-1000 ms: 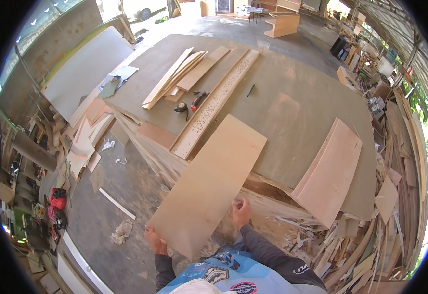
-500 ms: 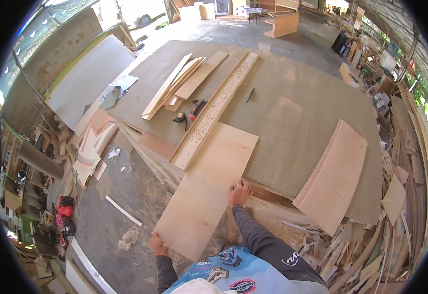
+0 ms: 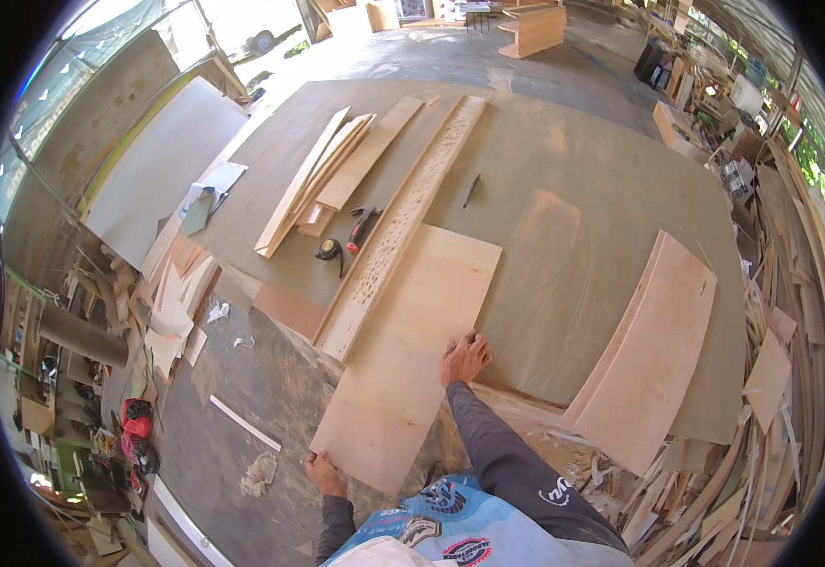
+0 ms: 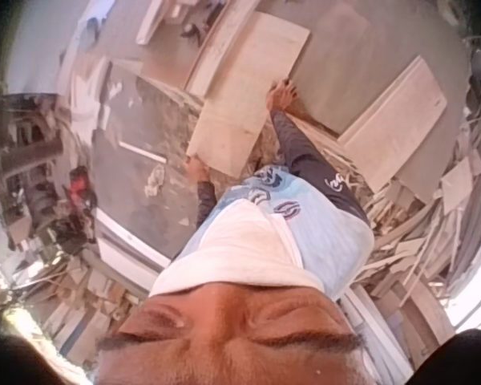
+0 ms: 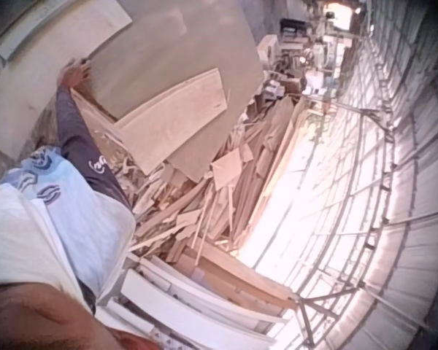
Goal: The person picks through a pile of wood scraps, selects several flat boards, and brings them to a workbench to align and mark them.
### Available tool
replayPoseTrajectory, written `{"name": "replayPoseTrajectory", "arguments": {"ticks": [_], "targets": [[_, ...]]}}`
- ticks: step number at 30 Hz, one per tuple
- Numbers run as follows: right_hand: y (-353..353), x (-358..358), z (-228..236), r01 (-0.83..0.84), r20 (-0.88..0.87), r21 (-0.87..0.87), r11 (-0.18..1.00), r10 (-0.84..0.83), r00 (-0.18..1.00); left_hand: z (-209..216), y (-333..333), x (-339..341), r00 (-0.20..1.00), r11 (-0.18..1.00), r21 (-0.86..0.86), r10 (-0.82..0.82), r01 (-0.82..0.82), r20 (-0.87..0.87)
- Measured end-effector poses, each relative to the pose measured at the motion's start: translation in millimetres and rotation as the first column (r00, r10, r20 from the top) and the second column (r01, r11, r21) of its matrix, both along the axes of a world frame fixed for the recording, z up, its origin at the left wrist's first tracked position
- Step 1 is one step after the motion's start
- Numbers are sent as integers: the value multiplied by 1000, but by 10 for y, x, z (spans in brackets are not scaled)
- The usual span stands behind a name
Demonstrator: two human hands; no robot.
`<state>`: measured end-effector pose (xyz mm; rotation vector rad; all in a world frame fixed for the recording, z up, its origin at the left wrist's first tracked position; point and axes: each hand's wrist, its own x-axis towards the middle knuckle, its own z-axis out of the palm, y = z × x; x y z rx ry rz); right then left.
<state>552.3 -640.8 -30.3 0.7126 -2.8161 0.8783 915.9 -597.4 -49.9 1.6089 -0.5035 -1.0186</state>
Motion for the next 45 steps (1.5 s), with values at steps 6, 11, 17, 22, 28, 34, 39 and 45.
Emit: {"name": "replayPoseTrajectory", "arguments": {"ticks": [6,11,17,22,28,34,39,45], "targets": [[-223,-288,14,34,-26,41,999,-33,999,177,206,-350,986,962,227,-161,149,36],[-402,-557,13,54,-15,50,997,-53,998,250,103,-615,981,954,232,-194,187,7],[-578,-828,17,57,-5,61,996,-57,998,295,-147,-831,977,939,274,-211,207,-15],[-676,-981,-7,64,14,43,997,-65,998,266,-253,-1000,976,954,249,-196,167,99],[-802,-1234,39,67,0,50,997,-67,998,408,-416,-1284,979,941,298,-191,163,65],[-1002,-1586,3,76,-26,7,997,-76,997,384,-636,-1572,969,930,286,-245,231,14],[-1182,-1935,34,77,-20,0,997,-77,997,540,-846,-1982,951,908,308,-308,284,32],[-1419,-2293,-6,85,-24,19,996,-84,996,472,-1094,-2220,919,874,292,-391,388,-52]]}}
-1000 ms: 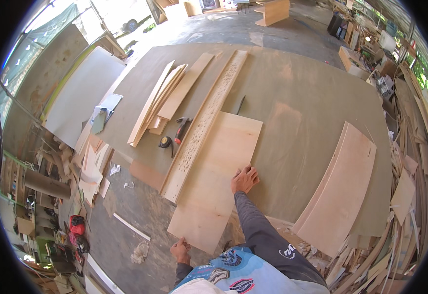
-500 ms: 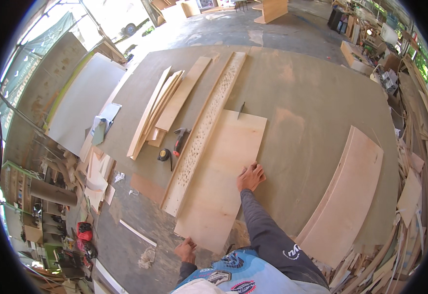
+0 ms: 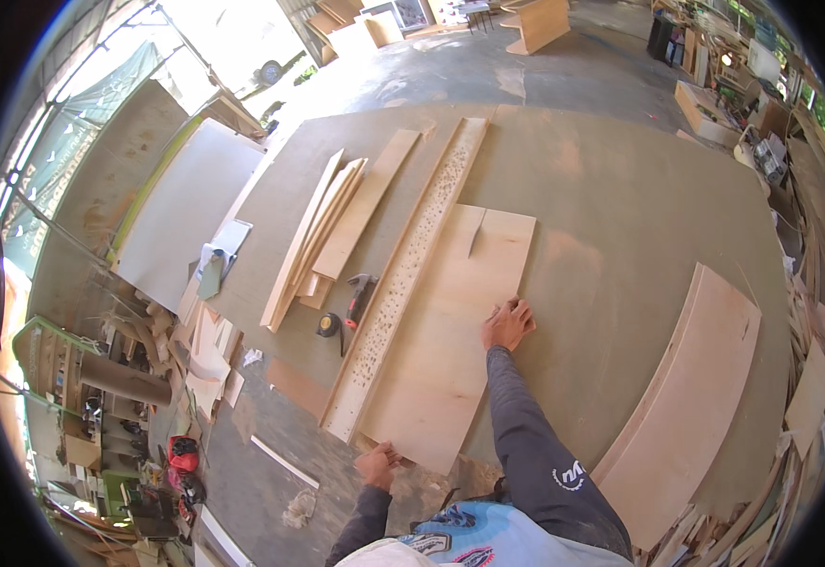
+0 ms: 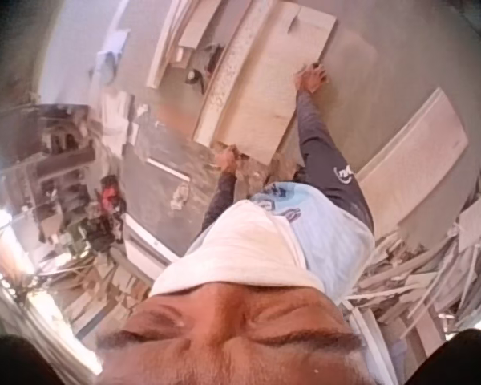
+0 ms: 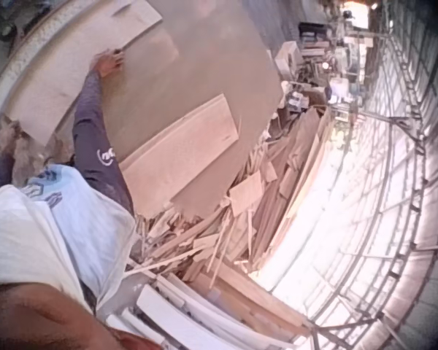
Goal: The person picks through a pile of wood scraps, selects several flat boards, and brings them to a workbench to align and mark them.
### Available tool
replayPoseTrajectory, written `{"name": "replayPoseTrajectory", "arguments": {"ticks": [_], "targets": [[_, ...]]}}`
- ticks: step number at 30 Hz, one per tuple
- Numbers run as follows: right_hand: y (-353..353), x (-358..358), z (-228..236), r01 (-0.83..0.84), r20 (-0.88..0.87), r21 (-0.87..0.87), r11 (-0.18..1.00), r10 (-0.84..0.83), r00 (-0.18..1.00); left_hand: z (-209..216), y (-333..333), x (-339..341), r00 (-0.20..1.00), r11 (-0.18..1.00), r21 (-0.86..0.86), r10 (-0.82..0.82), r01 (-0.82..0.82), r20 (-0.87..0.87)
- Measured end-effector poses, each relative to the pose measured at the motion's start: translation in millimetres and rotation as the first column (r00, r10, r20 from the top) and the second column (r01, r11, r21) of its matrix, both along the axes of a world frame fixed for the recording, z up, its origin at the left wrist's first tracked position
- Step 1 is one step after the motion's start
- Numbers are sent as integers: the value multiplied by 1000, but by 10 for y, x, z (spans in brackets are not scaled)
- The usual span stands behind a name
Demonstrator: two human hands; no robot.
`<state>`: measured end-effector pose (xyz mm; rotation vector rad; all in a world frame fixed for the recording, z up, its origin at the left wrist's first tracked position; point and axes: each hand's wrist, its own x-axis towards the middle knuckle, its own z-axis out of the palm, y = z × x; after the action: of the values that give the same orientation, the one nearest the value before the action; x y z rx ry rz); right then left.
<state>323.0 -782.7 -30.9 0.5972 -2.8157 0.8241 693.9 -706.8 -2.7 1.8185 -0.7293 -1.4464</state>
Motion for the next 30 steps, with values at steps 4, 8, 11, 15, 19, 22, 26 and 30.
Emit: {"name": "replayPoseTrajectory", "arguments": {"ticks": [4,8,11,15,19,22,26,30], "targets": [[-132,-218,-57,1,41,13,1000,-1,999,28,-173,-216,999,997,79,-18,16,27],[-245,-348,-7,19,75,26,999,-21,997,-34,-284,-264,998,997,67,-20,24,-63],[-238,-399,47,-8,107,43,999,3,994,-100,-341,-263,996,997,56,-57,61,-76],[173,12,91,-27,147,149,988,5,989,-82,-406,-271,969,984,86,-136,157,-207],[800,1220,74,-47,165,120,992,27,986,-102,-478,-149,954,967,159,-153,198,-257],[992,1546,146,-22,174,34,999,16,985,-28,-492,-271,954,954,163,-215,250,-207],[853,1475,133,23,204,-16,1000,-19,979,-59,-594,-320,952,947,165,-246,276,-181],[719,1358,56,67,118,-27,997,-63,991,11,-650,-513,963,948,177,-248,264,-106]]}}
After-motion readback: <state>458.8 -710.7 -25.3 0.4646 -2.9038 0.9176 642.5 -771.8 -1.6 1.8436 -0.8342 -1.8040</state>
